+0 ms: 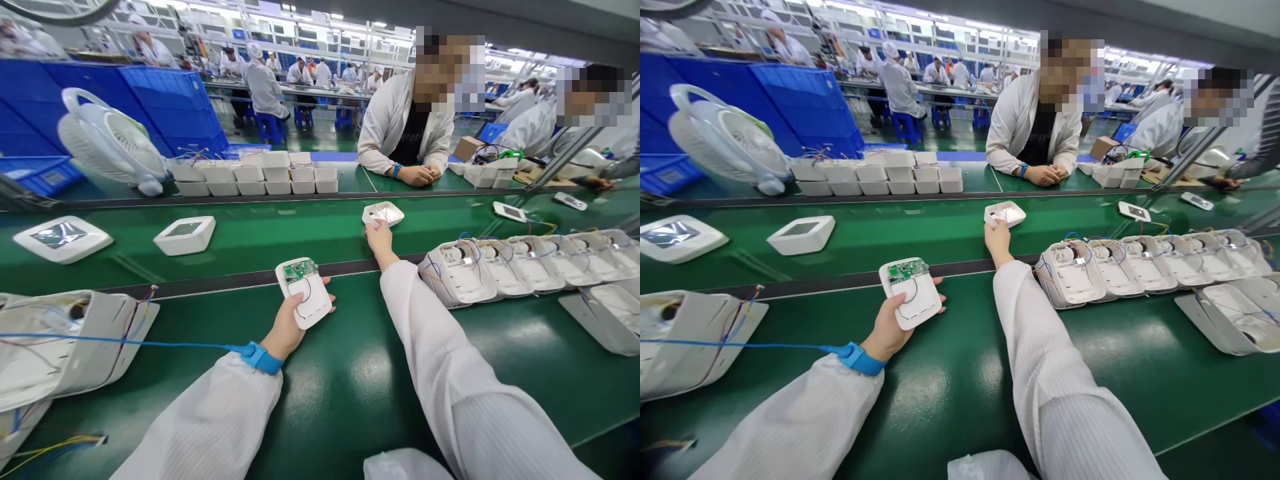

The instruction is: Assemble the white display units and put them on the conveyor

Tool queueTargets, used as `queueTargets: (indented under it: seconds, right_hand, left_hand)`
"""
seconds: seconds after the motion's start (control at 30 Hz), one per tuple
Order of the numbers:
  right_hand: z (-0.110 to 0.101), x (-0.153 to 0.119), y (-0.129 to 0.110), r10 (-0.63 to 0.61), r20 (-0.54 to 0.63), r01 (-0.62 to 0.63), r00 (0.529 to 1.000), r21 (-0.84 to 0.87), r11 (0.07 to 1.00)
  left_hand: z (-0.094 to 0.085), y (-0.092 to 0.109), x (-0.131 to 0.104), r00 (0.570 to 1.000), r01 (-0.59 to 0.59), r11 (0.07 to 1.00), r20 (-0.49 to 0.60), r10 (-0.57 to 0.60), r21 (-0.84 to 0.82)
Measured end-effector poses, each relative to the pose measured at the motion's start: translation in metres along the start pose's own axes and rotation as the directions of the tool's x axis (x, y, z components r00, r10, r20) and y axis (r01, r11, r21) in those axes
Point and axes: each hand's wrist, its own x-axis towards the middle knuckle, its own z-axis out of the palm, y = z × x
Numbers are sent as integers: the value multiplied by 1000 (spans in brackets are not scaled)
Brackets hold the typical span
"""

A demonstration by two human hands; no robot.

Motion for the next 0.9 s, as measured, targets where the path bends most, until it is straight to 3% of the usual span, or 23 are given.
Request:
queueTargets:
  seconds: [0.1, 0.2, 0.33, 0.43, 0.5, 0.57, 0.6, 0.73, 0.8, 0.9]
  right_hand:
    - [-10, -27, -11, -43, 21, 42, 999, 48, 998]
    - [-29, -71, -20, -139, 116, 129, 983, 90, 988]
    - [-71, -135, -22, -255, 339, 229, 906, 114, 967]
    - [-106, -166, -17, -284, 519, 252, 806, 132, 959]
    - [-124, -177, -14, -287, 620, 259, 730, 137, 956]
    - [-136, -180, -14, -287, 661, 272, 693, 128, 954]
    - [-138, -179, -17, -286, 650, 290, 705, 104, 951]
    - [-134, -172, -40, -236, 506, 365, 830, -171, 915]
    - [-128, -173, -57, -202, 522, 355, 829, -212, 911]
    - [-122, -185, -77, -191, 558, 251, 808, -32, 967]
  left_hand:
    - [-5, 0, 5, 993, -86, 996, -83, 87, 9]
    - [-11, 1, 11, 946, -256, 966, -198, 256, 24]
    - [-14, 4, 7, 883, -412, 908, -216, 418, 74]
    - [-4, 3, -11, 916, -372, 926, -141, 377, 61]
    - [8, -2, -28, 961, -266, 964, -69, 267, 27]
    - [22, -10, -47, 991, -130, 991, 23, 130, 7]
    - [28, -15, -56, 995, -67, 998, 69, 66, 2]
    - [44, -33, -77, 978, 70, 997, 198, -61, -38]
    - [45, -38, -79, 975, 92, 995, 209, -81, -43]
    - [38, -41, -76, 989, 84, 996, 120, -84, 5]
